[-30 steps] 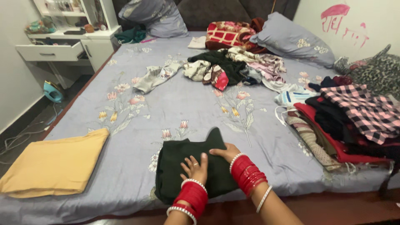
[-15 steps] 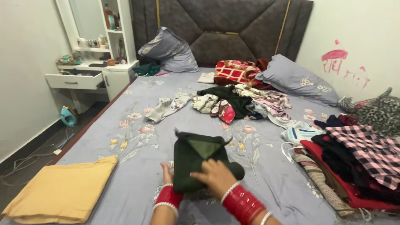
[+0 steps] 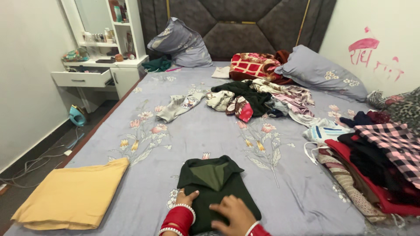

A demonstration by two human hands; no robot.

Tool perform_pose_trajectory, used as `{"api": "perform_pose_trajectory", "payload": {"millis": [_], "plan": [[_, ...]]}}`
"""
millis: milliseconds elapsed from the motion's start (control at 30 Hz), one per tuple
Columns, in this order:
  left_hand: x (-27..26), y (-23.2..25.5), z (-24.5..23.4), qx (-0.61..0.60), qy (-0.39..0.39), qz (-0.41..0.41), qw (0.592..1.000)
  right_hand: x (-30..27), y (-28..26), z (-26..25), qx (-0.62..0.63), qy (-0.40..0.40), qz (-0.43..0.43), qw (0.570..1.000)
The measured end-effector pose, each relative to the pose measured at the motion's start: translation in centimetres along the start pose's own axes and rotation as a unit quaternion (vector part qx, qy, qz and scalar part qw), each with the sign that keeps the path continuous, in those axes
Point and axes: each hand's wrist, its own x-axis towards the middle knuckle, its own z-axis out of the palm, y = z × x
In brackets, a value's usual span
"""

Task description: The person picks up clothing items from a bed and folds them by hand, placing the folded items into stacks.

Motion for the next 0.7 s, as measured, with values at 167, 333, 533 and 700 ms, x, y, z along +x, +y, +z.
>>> {"api": "perform_pose_trajectory", "payload": {"millis": [167, 333, 533, 700], "plan": [[-3.6, 4.5, 0.9, 0.141, 0.188, -0.001, 0.972, 4.0, 4.9, -2.0, 0.058, 0.194, 0.273, 0.941], [-6.7, 13.5, 1.2, 0.366, 0.302, 0.249, 0.844, 8.4, 12.5, -2.3, 0.043, 0.266, 0.264, 0.926], [-3.1, 18.0, 2.9, 0.517, 0.111, 0.272, 0.804, 14.5, 17.8, 0.2, -0.058, 0.207, 0.218, 0.952], [0.1, 17.1, 3.5, 0.606, 0.05, 0.22, 0.763, 17.1, 19.3, 2.6, -0.183, 0.05, 0.22, 0.957]]}}
